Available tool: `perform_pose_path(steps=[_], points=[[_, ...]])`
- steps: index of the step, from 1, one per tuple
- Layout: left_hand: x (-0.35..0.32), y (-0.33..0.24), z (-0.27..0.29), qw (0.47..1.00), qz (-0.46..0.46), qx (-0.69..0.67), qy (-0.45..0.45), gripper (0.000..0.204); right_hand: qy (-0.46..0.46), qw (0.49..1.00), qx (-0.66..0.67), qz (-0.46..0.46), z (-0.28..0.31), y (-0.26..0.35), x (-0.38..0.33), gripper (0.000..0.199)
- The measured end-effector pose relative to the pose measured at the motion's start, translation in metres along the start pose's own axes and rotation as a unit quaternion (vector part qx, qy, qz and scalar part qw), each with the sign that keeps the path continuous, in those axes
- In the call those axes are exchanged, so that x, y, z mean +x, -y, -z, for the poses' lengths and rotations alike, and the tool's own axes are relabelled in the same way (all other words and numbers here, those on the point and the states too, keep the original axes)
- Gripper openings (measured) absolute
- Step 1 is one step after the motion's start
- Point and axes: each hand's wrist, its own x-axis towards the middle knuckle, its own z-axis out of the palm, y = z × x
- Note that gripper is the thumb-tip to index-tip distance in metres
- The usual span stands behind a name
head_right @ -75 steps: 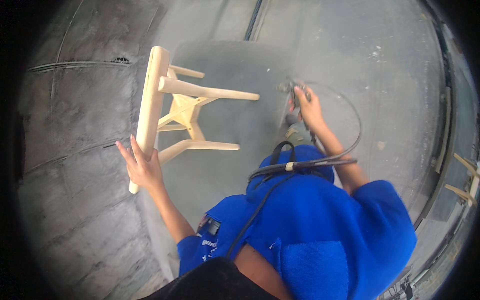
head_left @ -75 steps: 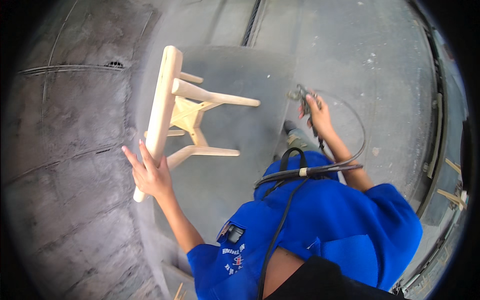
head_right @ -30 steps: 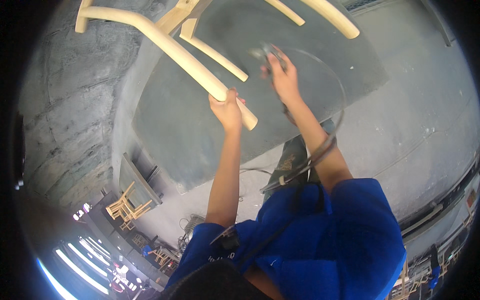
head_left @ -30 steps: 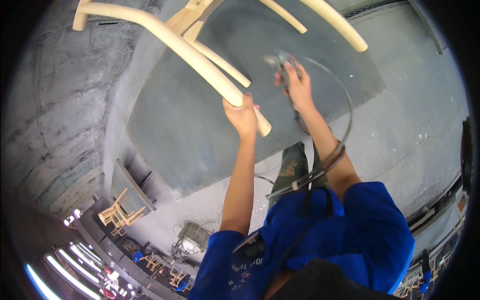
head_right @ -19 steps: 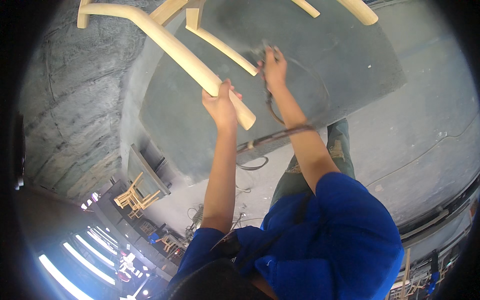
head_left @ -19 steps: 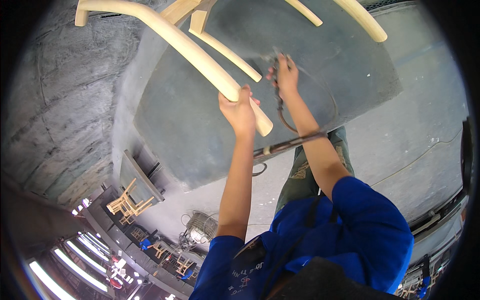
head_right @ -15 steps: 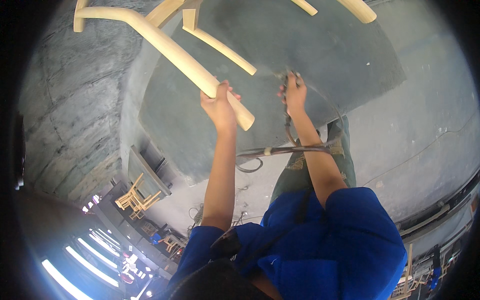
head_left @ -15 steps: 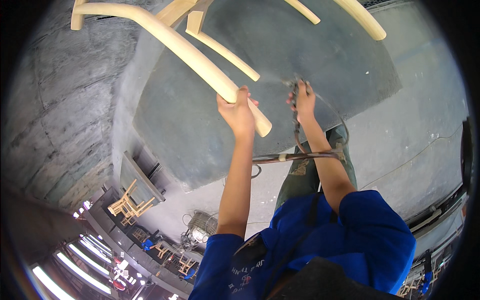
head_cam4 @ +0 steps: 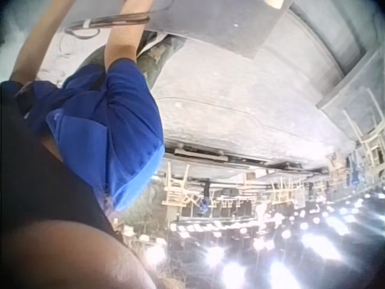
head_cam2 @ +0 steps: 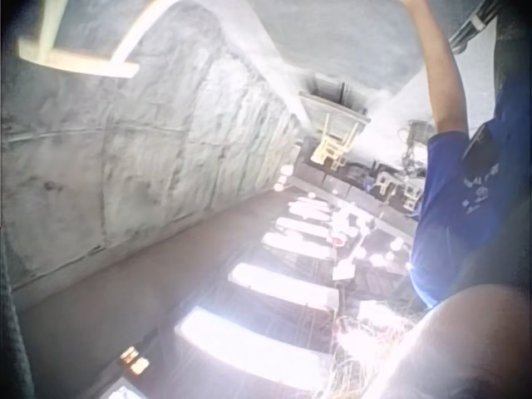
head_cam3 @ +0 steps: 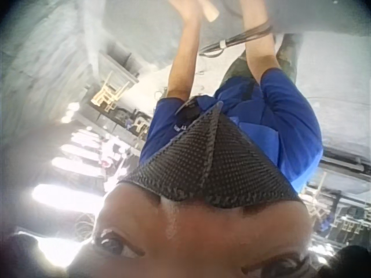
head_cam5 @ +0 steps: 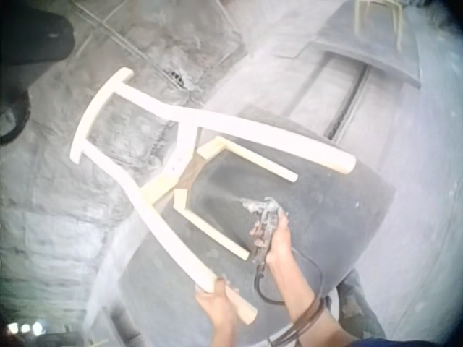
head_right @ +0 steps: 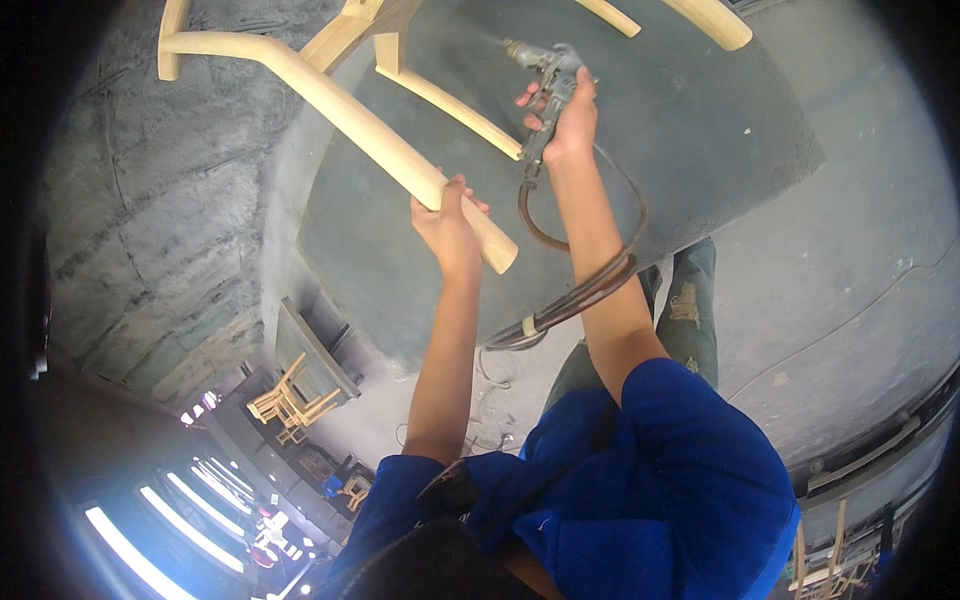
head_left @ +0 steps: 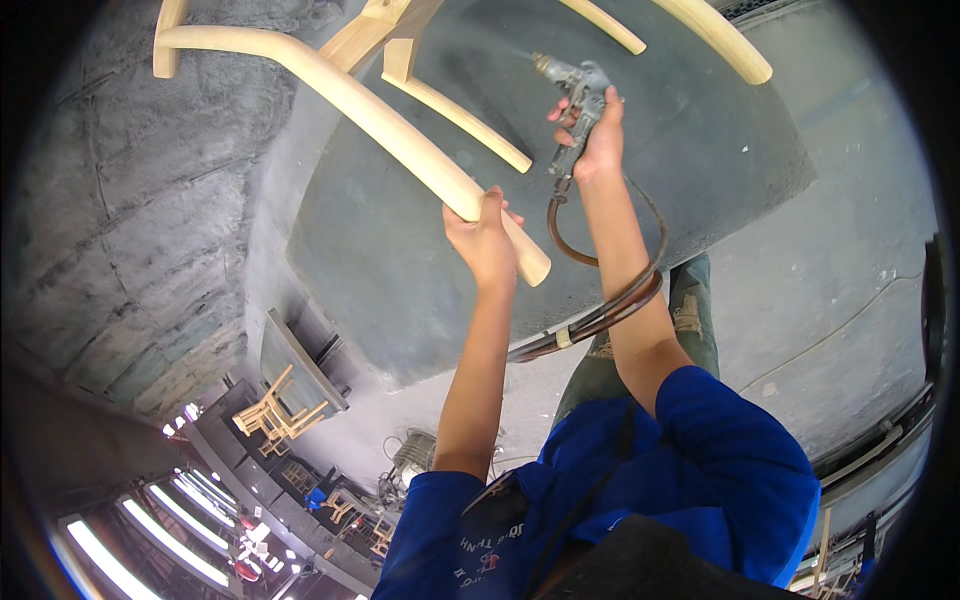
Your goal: The person uses a handheld spray gun to apply finish to multiple wooden chair frames. They rotate each chair to coat all sides, then move to the next chair on the production line.
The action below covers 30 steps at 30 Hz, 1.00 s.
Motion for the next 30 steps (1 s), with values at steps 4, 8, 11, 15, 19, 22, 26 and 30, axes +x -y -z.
perform_pose_path(steps=[4,8,11,15,19,22,26,30], points=[[-0.003,0.003,0.000,1.000,-0.004,-0.012,-0.003,0.048,0.036,0.996,0.071,0.046,0.010,0.037,-0.019,0.060],[-0.008,0.004,0.002,1.000,-0.002,-0.009,0.002,0.047,0.059,0.986,0.095,0.126,0.016,0.062,-0.059,0.062],[-0.010,0.006,0.002,1.000,-0.012,-0.004,0.002,0.046,0.019,0.987,-0.041,0.154,0.005,0.060,-0.092,0.062],[-0.012,0.009,0.002,1.000,-0.011,-0.015,-0.004,0.040,0.154,0.973,-0.145,0.092,-0.016,0.040,-0.115,0.053],[-0.011,0.014,0.004,1.000,-0.020,-0.018,-0.001,0.042,0.239,0.934,-0.235,0.122,-0.034,0.027,-0.092,0.053],[-0.014,0.018,0.007,1.000,-0.018,-0.016,0.001,0.044,0.189,0.931,-0.259,0.174,-0.039,0.026,-0.061,0.045],[-0.013,0.024,0.007,0.999,-0.026,-0.010,-0.020,0.045,0.129,0.900,-0.317,0.269,-0.031,0.036,-0.015,0.044],[-0.013,0.027,0.004,1.000,-0.026,-0.010,-0.011,0.045,0.048,0.892,-0.323,0.311,-0.015,0.047,0.013,0.041]])
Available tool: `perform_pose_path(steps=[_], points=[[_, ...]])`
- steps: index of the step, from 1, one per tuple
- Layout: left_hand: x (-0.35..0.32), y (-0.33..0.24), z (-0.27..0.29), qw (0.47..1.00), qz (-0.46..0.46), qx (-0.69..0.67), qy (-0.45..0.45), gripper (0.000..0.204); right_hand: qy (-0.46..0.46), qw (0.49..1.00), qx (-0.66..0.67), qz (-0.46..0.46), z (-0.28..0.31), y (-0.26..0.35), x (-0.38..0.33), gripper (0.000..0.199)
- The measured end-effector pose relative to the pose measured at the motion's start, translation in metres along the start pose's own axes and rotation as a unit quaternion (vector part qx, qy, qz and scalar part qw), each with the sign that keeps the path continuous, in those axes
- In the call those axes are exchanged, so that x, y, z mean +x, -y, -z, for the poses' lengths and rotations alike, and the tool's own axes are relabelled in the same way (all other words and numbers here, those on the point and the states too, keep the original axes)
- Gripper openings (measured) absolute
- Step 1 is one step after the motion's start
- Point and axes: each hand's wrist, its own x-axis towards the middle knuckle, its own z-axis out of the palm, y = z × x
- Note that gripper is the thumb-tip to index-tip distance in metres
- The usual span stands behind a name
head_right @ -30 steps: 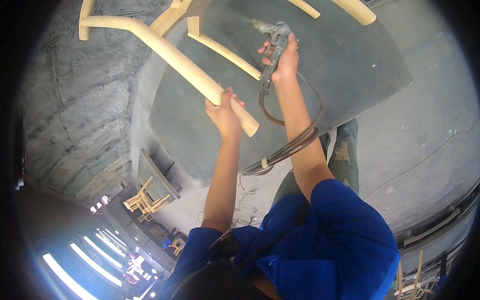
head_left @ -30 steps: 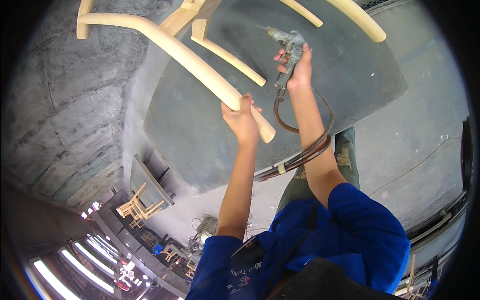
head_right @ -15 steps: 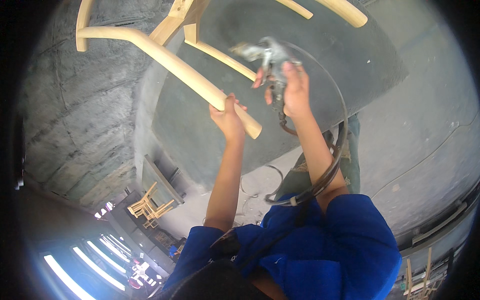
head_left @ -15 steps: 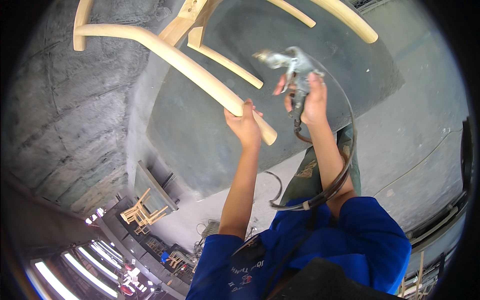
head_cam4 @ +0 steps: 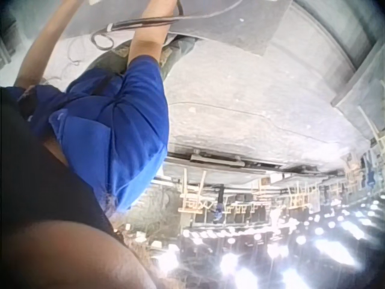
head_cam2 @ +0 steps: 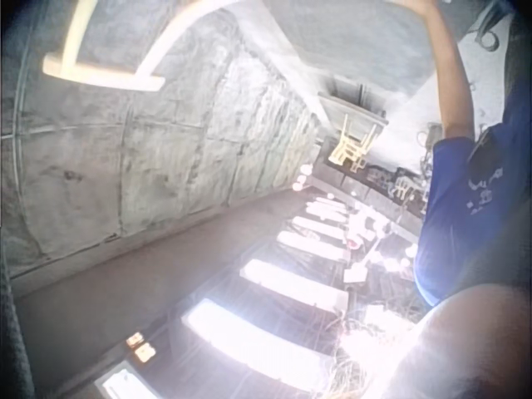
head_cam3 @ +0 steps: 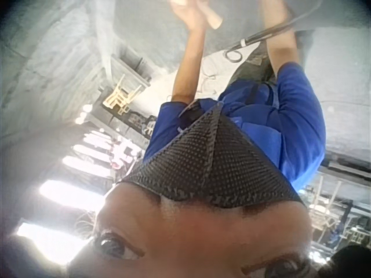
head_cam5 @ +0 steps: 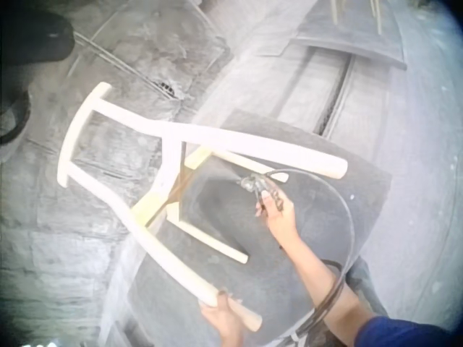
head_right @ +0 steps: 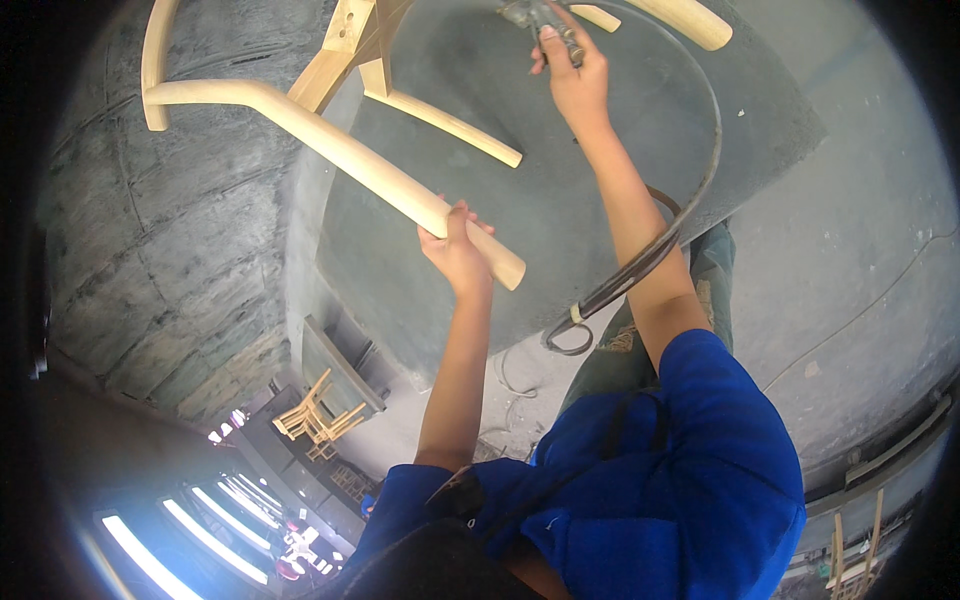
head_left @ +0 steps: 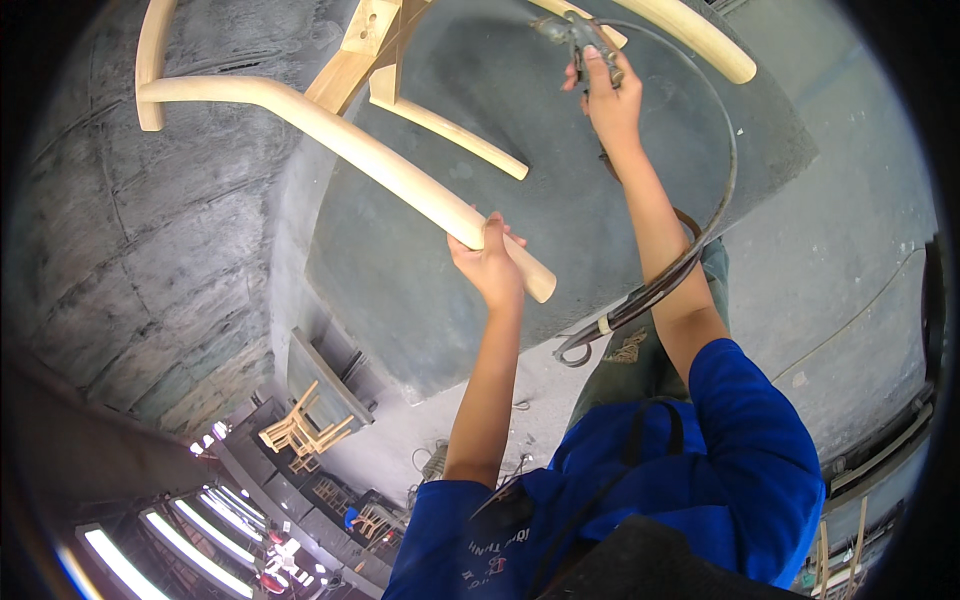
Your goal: The person uses a handheld spray gun to apply finish to multiple wooden chair frames. They rotate each chair to coat all sides, then move to the next chair on the production line.
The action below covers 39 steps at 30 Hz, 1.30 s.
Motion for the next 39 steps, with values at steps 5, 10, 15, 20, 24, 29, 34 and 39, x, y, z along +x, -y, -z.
perform_pose_path(steps=[5,10,15,20,24,29,34,39], points=[[0.001,0.001,0.003,1.000,-0.006,-0.022,0.006,0.045,-0.034,0.997,-0.074,-0.001,0.024,0.010,-0.017,0.046],[0.004,0.010,0.006,1.000,-0.020,-0.004,-0.001,0.039,0.105,0.993,-0.056,-0.005,0.033,0.065,-0.097,0.043],[-0.015,0.023,0.012,0.999,-0.036,0.007,0.004,0.034,0.304,0.951,-0.056,0.013,0.007,0.135,-0.118,0.054],[-0.040,0.035,0.006,0.999,-0.049,-0.007,-0.003,0.036,0.239,0.968,-0.061,0.049,-0.005,0.178,-0.102,0.042],[-0.052,0.052,0.008,1.000,-0.018,-0.008,-0.001,0.036,0.176,0.959,-0.197,0.103,0.025,0.217,-0.098,0.045],[-0.062,0.082,0.018,0.997,-0.025,0.074,0.018,0.046,0.217,0.920,-0.225,0.237,0.025,0.260,-0.125,0.051],[-0.096,0.100,0.039,0.984,-0.033,0.163,0.061,0.056,0.353,0.916,-0.035,0.187,-0.029,0.310,-0.130,0.053],[-0.110,0.120,0.049,0.984,0.040,0.082,0.151,0.061,0.287,0.939,0.005,0.190,-0.064,0.332,-0.122,0.049]])
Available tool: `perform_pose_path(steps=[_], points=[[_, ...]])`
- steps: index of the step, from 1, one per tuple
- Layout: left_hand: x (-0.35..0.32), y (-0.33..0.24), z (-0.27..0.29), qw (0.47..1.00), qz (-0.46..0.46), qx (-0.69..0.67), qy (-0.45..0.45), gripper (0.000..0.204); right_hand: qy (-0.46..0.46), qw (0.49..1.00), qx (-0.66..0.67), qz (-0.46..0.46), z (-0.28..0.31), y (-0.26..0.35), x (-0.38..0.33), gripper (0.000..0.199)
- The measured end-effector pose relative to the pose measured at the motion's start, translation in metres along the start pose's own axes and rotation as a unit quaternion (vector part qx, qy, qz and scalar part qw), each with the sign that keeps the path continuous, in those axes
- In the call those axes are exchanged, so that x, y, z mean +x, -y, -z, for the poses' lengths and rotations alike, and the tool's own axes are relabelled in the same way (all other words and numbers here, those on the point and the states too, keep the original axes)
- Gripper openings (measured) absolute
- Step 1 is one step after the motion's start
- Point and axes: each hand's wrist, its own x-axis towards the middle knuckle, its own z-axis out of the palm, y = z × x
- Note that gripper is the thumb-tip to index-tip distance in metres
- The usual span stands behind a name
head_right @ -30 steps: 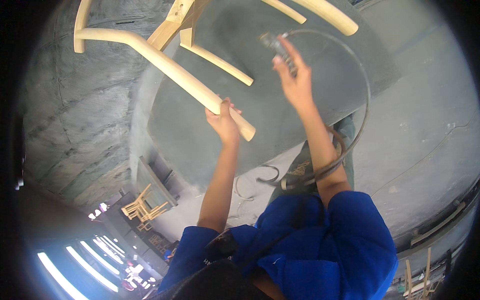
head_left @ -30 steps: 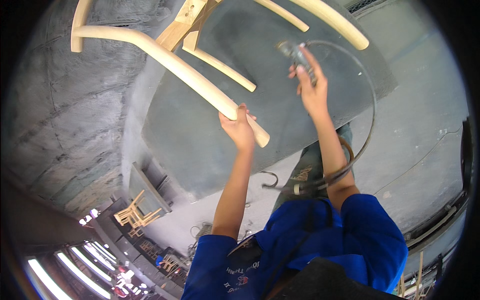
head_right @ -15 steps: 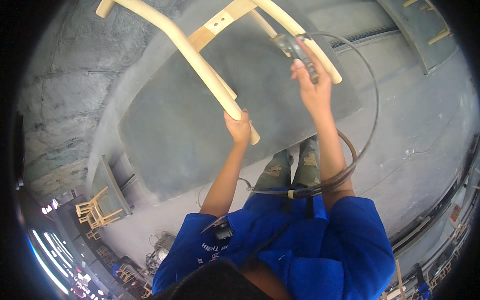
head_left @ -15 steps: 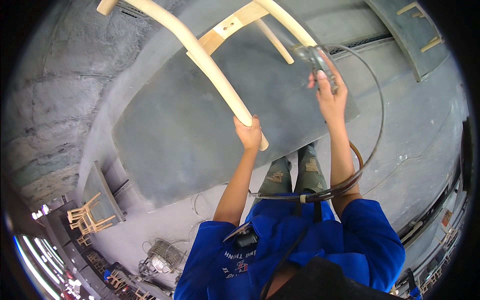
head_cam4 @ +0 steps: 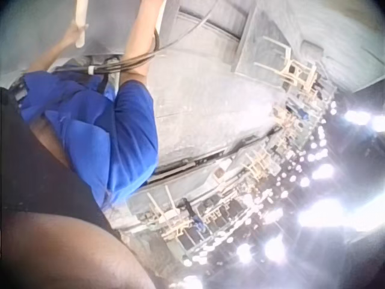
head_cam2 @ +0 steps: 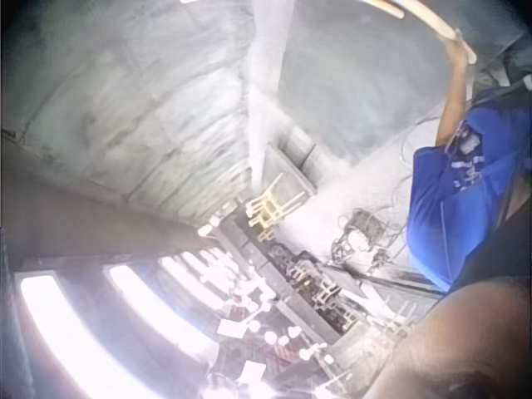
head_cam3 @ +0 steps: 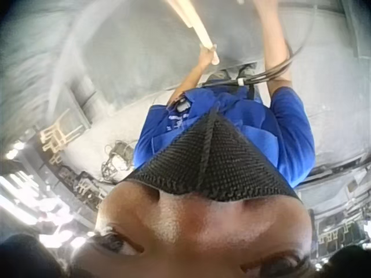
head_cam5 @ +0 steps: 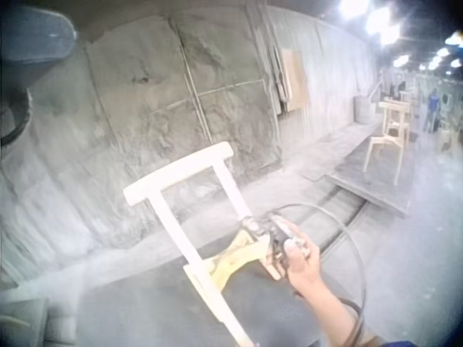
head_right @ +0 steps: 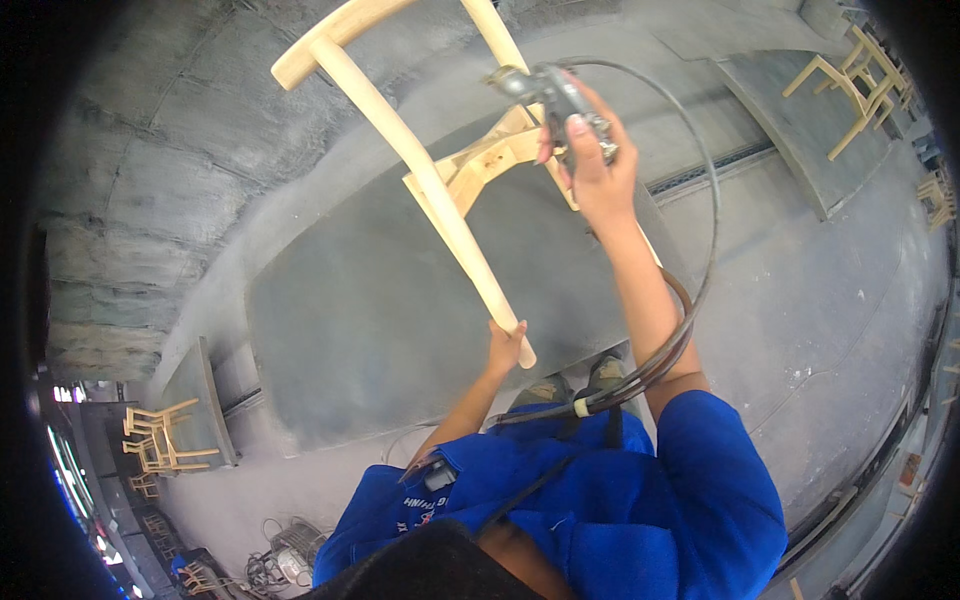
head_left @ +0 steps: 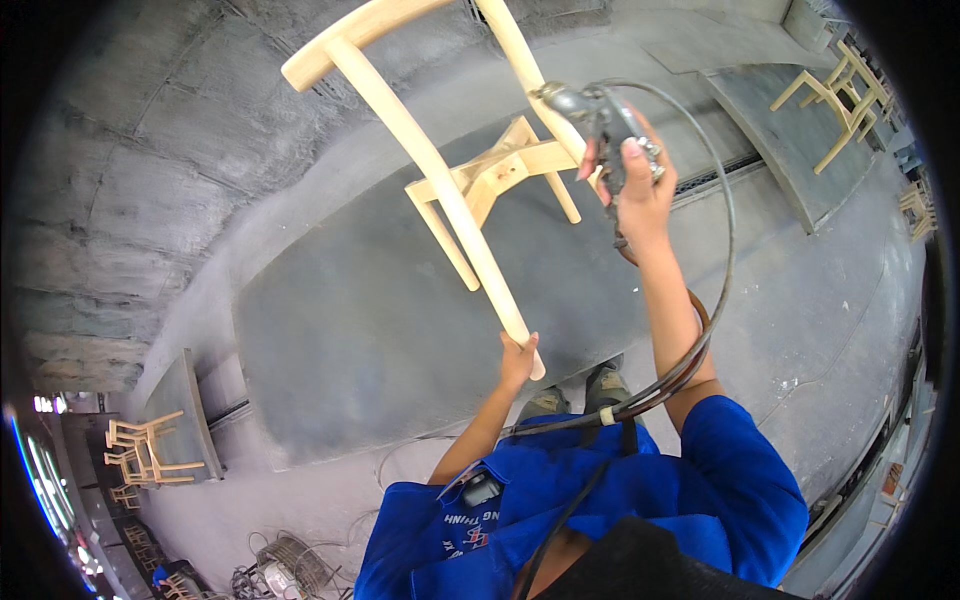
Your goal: The person uses a handheld spray gun to apply finish to multiple wooden chair frames. They rotate each chair to coat all sides, then move to the next chair on the production line.
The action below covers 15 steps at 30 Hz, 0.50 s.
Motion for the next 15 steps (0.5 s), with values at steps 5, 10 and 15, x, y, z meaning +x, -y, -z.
perform_pose_path(steps=[5,10,15], points=[[-0.001,0.026,0.004,0.998,-0.040,0.028,0.026,0.064,-0.038,0.990,-0.095,0.097,0.017,0.026,-0.008,0.046],[0.001,0.037,0.004,0.996,0.004,0.073,0.044,0.067,0.097,0.958,-0.182,0.199,-0.022,0.058,-0.002,0.045],[0.002,0.037,0.007,0.995,-0.033,0.071,0.056,0.070,0.263,0.950,-0.141,0.091,-0.095,0.085,0.024,0.046]])
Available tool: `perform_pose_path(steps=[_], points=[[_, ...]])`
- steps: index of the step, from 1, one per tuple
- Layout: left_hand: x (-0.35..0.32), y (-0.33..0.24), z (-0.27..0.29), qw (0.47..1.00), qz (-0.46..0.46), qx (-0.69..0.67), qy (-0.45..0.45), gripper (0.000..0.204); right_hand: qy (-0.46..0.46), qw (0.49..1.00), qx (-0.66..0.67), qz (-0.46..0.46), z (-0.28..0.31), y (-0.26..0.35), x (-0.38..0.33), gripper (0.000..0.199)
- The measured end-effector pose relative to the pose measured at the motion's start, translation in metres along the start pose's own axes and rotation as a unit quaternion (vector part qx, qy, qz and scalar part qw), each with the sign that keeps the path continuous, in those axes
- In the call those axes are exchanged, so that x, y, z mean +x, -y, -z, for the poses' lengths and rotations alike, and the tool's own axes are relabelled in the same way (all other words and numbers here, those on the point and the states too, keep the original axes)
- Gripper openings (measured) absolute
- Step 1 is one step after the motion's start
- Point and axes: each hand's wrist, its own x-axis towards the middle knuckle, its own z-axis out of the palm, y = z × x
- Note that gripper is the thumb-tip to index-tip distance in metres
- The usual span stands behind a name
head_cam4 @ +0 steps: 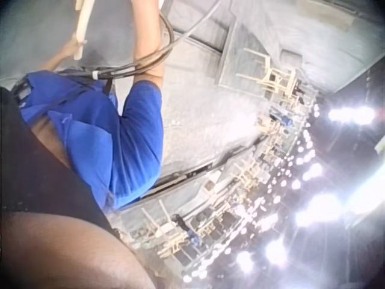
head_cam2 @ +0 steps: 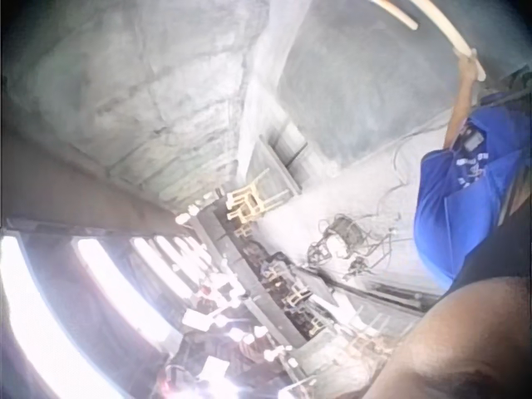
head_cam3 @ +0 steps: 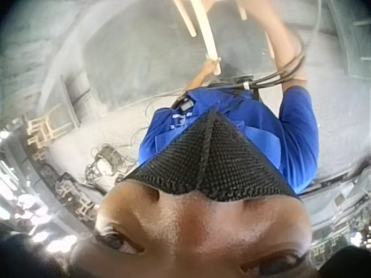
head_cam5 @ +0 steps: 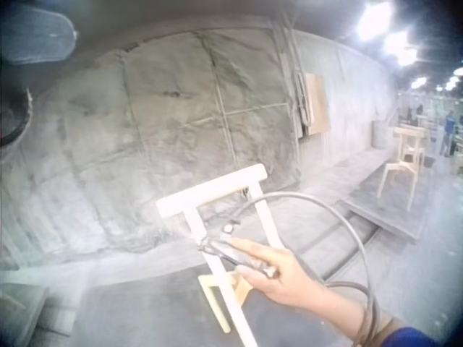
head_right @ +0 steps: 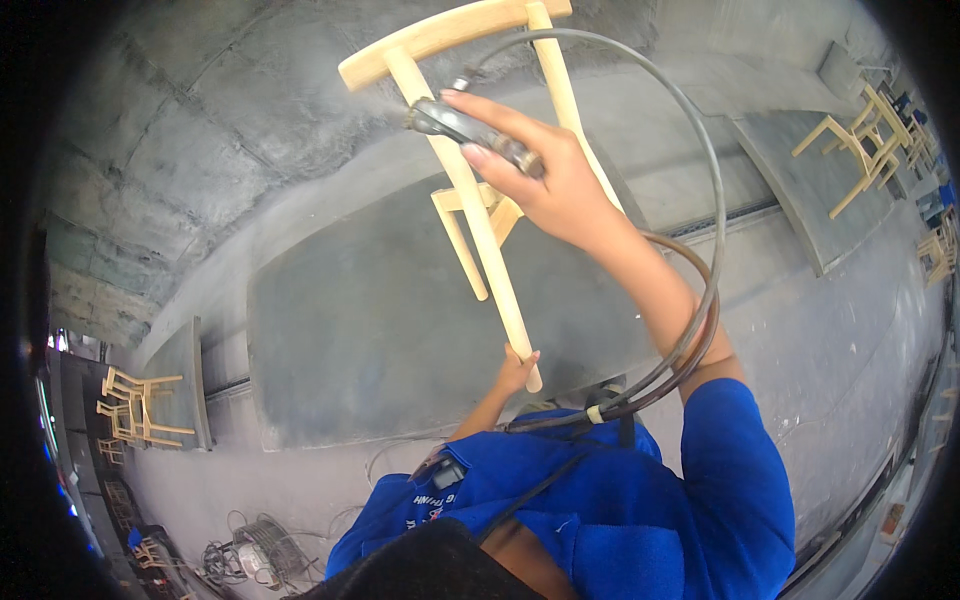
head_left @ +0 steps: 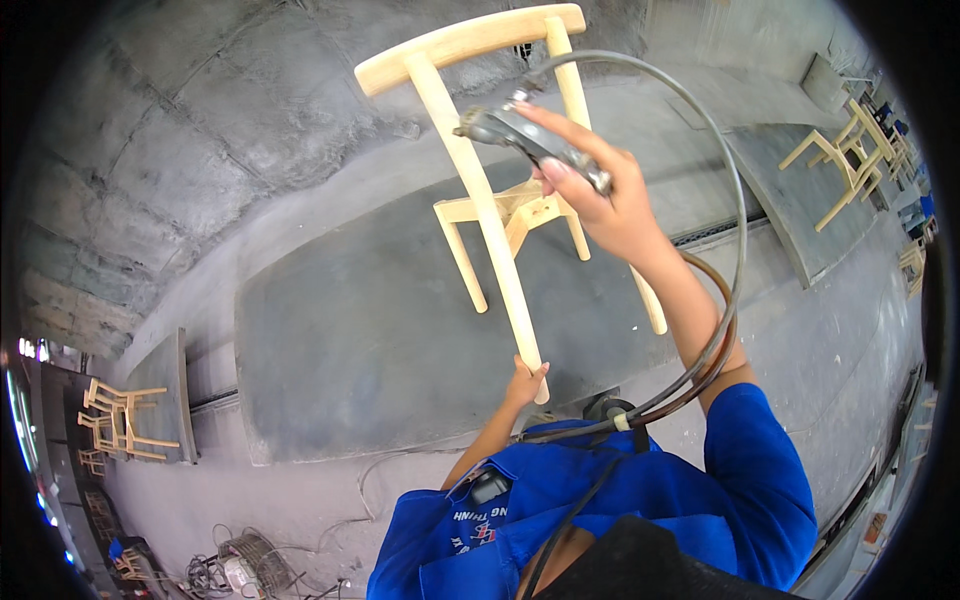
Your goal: The person uses a handheld spray gun to apply finish to multiple wooden chair frames. They rotate each chair to coat all sides, then move to the next chair on the production line.
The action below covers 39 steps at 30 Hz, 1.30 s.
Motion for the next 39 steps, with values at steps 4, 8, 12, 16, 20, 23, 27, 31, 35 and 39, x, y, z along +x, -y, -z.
perform_pose_path(steps=[4,8,12,16,20,23,27,31,35,39], points=[[-0.005,-0.001,-0.002,1.000,0.021,-0.016,0.001,0.067,-0.041,0.998,0.039,-0.037,0.010,0.012,0.049,0.041],[-0.004,0.004,-0.005,0.999,0.025,-0.041,0.005,0.068,-0.162,0.983,-0.049,-0.073,0.068,0.005,0.083,0.033],[0.007,0.010,-0.003,0.998,0.018,-0.062,0.016,0.071,-0.239,0.957,-0.112,-0.116,0.133,-0.003,0.078,0.030],[0.022,0.001,0.006,0.997,0.052,-0.051,0.012,0.073,-0.336,0.918,-0.152,-0.146,0.178,-0.010,0.050,0.034],[0.027,-0.012,0.018,0.998,0.056,0.025,0.015,0.074,-0.371,0.895,-0.151,-0.197,0.200,-0.009,-0.006,0.050],[0.036,-0.013,0.019,0.993,0.070,0.093,-0.015,0.076,-0.372,0.878,-0.104,-0.284,0.189,0.001,-0.072,0.072],[0.083,-0.025,0.028,0.992,0.088,-0.041,-0.083,0.052,-0.405,0.845,0.007,-0.348,0.152,0.025,-0.139,0.097],[0.145,-0.060,0.074,0.993,0.071,0.061,-0.066,0.048,-0.362,0.864,0.049,-0.346,0.143,0.052,-0.146,0.105],[0.153,-0.083,0.086,0.999,0.014,0.038,-0.028,0.055,-0.393,0.876,0.074,-0.270,0.131,0.089,-0.160,0.112],[0.091,-0.065,0.069,0.996,0.057,-0.058,0.047,0.054,-0.454,0.831,0.138,-0.290,0.127,0.095,-0.211,0.108]])
